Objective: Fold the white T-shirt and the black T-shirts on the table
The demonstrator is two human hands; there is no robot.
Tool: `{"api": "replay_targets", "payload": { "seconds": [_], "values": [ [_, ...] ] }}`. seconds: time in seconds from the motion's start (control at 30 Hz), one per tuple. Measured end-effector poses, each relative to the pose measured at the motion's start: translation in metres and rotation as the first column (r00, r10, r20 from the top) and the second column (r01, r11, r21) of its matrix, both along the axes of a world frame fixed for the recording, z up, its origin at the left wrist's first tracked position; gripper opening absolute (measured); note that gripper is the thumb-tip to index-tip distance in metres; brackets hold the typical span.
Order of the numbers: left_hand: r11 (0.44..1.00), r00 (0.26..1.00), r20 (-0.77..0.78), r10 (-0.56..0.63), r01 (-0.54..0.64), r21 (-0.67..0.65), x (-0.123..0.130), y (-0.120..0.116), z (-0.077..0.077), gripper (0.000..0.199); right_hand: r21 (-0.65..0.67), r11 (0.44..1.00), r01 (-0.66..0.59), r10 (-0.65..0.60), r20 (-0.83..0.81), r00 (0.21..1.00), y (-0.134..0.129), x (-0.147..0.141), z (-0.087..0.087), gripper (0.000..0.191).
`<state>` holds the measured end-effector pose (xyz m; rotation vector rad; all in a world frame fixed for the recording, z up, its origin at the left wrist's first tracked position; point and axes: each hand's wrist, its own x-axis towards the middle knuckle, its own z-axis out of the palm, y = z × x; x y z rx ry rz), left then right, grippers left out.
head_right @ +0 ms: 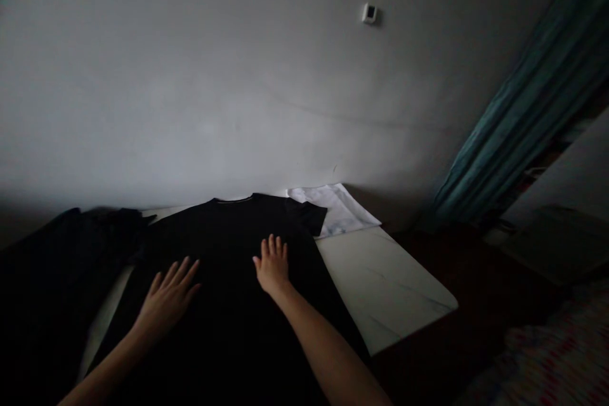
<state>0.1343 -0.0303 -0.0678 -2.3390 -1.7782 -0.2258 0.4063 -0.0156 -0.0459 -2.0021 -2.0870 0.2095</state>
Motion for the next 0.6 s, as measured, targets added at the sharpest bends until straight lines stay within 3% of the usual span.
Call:
{"api": "replay_targets", "payload": {
  "seconds": [0.1, 0.17, 0.2, 0.27, 0.3, 0.33, 0.37, 0.4, 0.5, 0.57, 0.6],
  "values": [
    [0.97, 0.981, 0.038, -0.19, 0.194, -0.149, 0.035, -0.012, -0.002, 0.051, -0.027, 0.951, -0.309, 0.304, -0.122, 0.945, -0.033, -0.041, 0.0, 0.062],
    [0.926, 0.947, 0.067, -0.313, 0.32, -0.2, 0.023, -0.031, -0.009, 0.051, -0.026, 0.881, -0.472, 0.459, -0.187, 0.868, -0.063, -0.038, 0.001, 0.067],
    [0.897, 0.921, 0.084, -0.38, 0.389, -0.212, 0.01, -0.043, -0.012, 0.053, -0.02, 0.828, -0.56, 0.544, -0.217, 0.811, -0.078, -0.029, 0.002, 0.068],
    [0.799, 0.84, 0.137, -0.525, 0.542, -0.261, -0.021, -0.066, -0.013, 0.06, -0.022, 0.665, -0.746, 0.708, -0.297, 0.641, -0.098, -0.003, 0.007, 0.058],
    [0.741, 0.794, 0.181, -0.58, 0.607, -0.288, -0.033, -0.075, -0.01, 0.062, -0.029, 0.585, -0.81, 0.752, -0.355, 0.556, -0.102, 0.009, 0.01, 0.048],
    [0.692, 0.758, 0.233, -0.609, 0.651, -0.31, -0.041, -0.08, -0.004, 0.062, -0.032, 0.54, -0.841, 0.76, -0.413, 0.503, -0.1, 0.02, 0.014, 0.04],
    [0.663, 0.738, 0.285, -0.611, 0.674, -0.326, -0.044, -0.081, 0.004, 0.059, -0.028, 0.542, -0.84, 0.741, -0.455, 0.494, -0.092, 0.028, 0.018, 0.036],
    [0.655, 0.734, 0.325, -0.596, 0.679, -0.331, -0.044, -0.077, 0.013, 0.055, -0.02, 0.591, -0.806, 0.708, -0.467, 0.53, -0.081, 0.034, 0.022, 0.035],
    [0.742, 0.792, 0.305, -0.528, 0.606, -0.289, -0.035, -0.05, 0.034, 0.049, -0.011, 0.807, -0.59, 0.558, -0.315, 0.768, -0.043, 0.045, 0.031, 0.043],
    [0.778, 0.817, 0.222, -0.532, 0.575, -0.251, -0.036, -0.036, 0.032, 0.05, -0.045, 0.835, -0.549, 0.534, -0.177, 0.827, -0.037, 0.052, 0.033, 0.051],
    [0.779, 0.815, 0.194, -0.545, 0.579, -0.24, -0.041, -0.035, 0.025, 0.051, -0.071, 0.802, -0.593, 0.579, -0.149, 0.801, -0.043, 0.056, 0.032, 0.054]
  ]
}}
